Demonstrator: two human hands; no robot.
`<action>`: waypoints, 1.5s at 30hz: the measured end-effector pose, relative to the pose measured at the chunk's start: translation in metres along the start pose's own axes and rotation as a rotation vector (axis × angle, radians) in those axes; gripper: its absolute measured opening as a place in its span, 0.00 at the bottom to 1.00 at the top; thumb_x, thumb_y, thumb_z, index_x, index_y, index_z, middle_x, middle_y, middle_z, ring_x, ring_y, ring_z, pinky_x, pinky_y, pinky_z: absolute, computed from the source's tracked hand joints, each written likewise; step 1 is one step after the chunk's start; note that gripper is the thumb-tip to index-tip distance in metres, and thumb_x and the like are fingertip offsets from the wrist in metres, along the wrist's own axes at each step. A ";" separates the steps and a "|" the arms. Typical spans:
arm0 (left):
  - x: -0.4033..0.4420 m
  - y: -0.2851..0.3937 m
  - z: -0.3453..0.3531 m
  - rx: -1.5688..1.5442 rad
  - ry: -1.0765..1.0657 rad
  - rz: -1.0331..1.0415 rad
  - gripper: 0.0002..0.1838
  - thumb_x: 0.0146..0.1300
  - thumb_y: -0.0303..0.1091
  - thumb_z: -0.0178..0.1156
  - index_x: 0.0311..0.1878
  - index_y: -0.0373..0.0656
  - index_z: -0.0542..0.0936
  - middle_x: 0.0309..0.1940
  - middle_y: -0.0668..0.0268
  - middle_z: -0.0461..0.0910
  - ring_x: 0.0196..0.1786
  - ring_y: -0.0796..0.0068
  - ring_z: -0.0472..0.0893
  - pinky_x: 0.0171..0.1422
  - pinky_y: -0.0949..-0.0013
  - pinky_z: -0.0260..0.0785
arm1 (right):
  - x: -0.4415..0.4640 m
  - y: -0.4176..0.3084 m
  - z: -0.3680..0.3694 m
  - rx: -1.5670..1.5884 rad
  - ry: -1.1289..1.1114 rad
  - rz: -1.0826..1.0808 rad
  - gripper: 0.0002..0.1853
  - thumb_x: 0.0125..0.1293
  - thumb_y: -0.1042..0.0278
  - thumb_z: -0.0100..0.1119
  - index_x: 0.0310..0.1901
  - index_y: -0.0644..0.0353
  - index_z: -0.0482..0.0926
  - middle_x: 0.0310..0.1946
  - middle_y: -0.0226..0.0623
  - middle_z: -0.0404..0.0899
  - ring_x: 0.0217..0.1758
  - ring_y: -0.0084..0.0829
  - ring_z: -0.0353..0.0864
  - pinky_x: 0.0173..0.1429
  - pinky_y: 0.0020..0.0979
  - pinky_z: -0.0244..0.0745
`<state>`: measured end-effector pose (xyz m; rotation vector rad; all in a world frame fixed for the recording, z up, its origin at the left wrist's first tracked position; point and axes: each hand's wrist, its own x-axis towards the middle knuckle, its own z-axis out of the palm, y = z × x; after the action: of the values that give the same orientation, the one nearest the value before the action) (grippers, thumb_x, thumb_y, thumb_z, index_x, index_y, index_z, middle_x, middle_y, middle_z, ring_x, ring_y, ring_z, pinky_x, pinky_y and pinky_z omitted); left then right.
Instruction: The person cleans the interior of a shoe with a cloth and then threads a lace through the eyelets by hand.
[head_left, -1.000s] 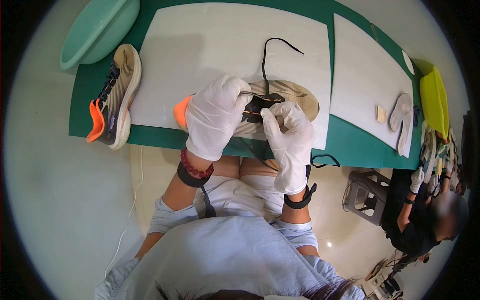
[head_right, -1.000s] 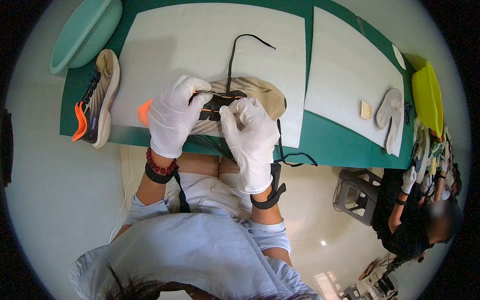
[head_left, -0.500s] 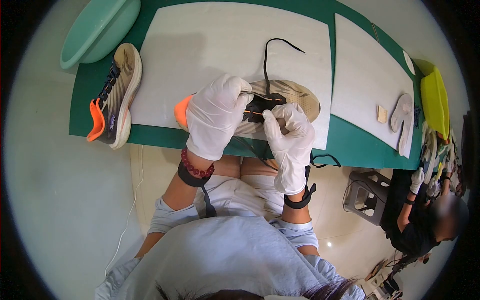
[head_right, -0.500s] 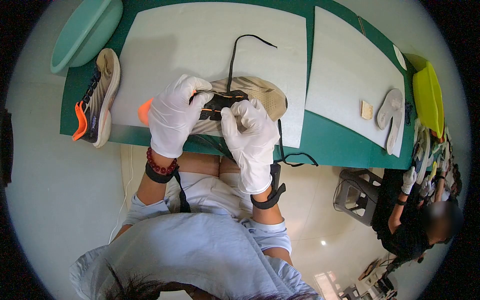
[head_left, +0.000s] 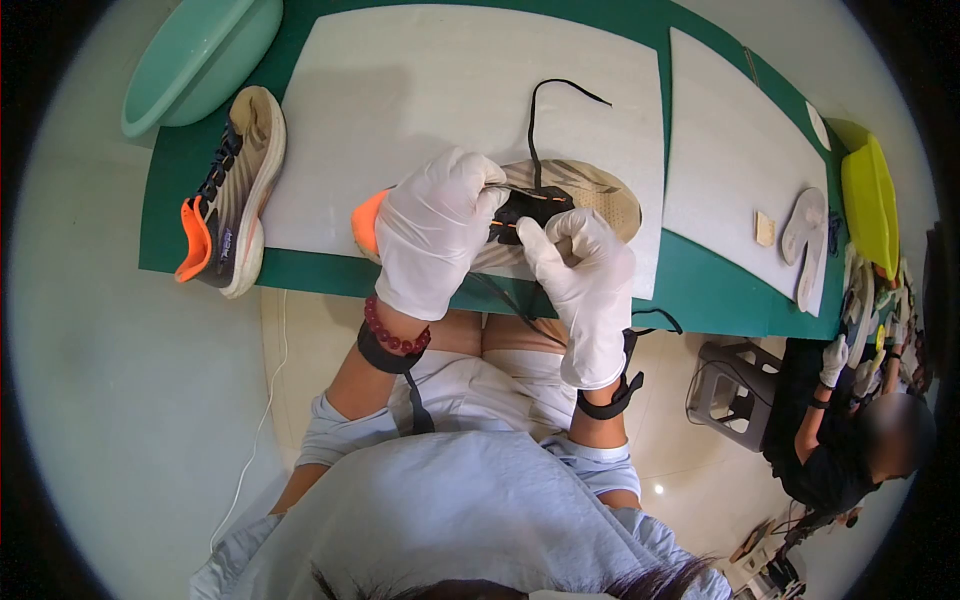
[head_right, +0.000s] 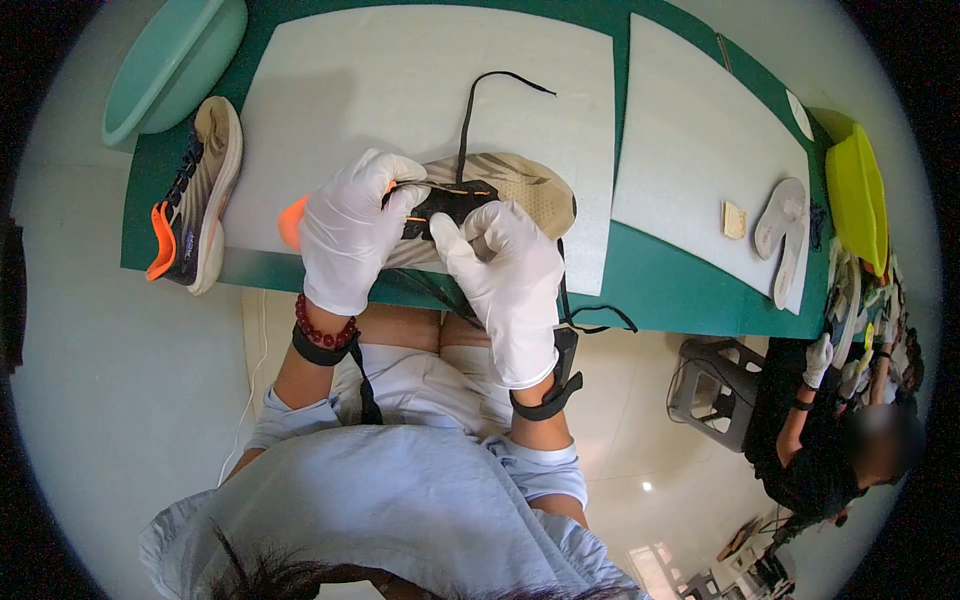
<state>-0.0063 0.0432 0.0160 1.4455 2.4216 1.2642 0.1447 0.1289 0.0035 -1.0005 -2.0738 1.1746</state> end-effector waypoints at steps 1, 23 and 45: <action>0.000 -0.001 0.001 0.001 0.015 0.026 0.06 0.65 0.27 0.69 0.44 0.42 0.84 0.38 0.60 0.85 0.42 0.55 0.86 0.47 0.60 0.76 | 0.001 -0.004 -0.002 0.001 -0.011 0.058 0.19 0.64 0.57 0.80 0.31 0.60 0.80 0.25 0.36 0.77 0.26 0.32 0.76 0.32 0.33 0.71; 0.000 -0.001 0.001 0.011 -0.002 -0.008 0.06 0.65 0.28 0.70 0.44 0.41 0.85 0.39 0.59 0.86 0.43 0.55 0.87 0.48 0.62 0.77 | 0.002 0.002 0.015 -0.024 0.146 -0.084 0.08 0.67 0.71 0.74 0.34 0.60 0.82 0.28 0.41 0.81 0.28 0.38 0.81 0.36 0.34 0.76; 0.000 0.000 0.000 0.017 -0.010 -0.027 0.07 0.65 0.27 0.70 0.45 0.42 0.86 0.41 0.60 0.87 0.44 0.56 0.87 0.48 0.62 0.77 | -0.003 0.006 0.017 0.023 0.181 -0.179 0.08 0.65 0.75 0.74 0.32 0.60 0.82 0.27 0.39 0.81 0.28 0.36 0.81 0.35 0.32 0.75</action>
<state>-0.0058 0.0434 0.0162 1.4145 2.4435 1.2308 0.1355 0.1202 -0.0103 -0.8565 -1.9575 0.9789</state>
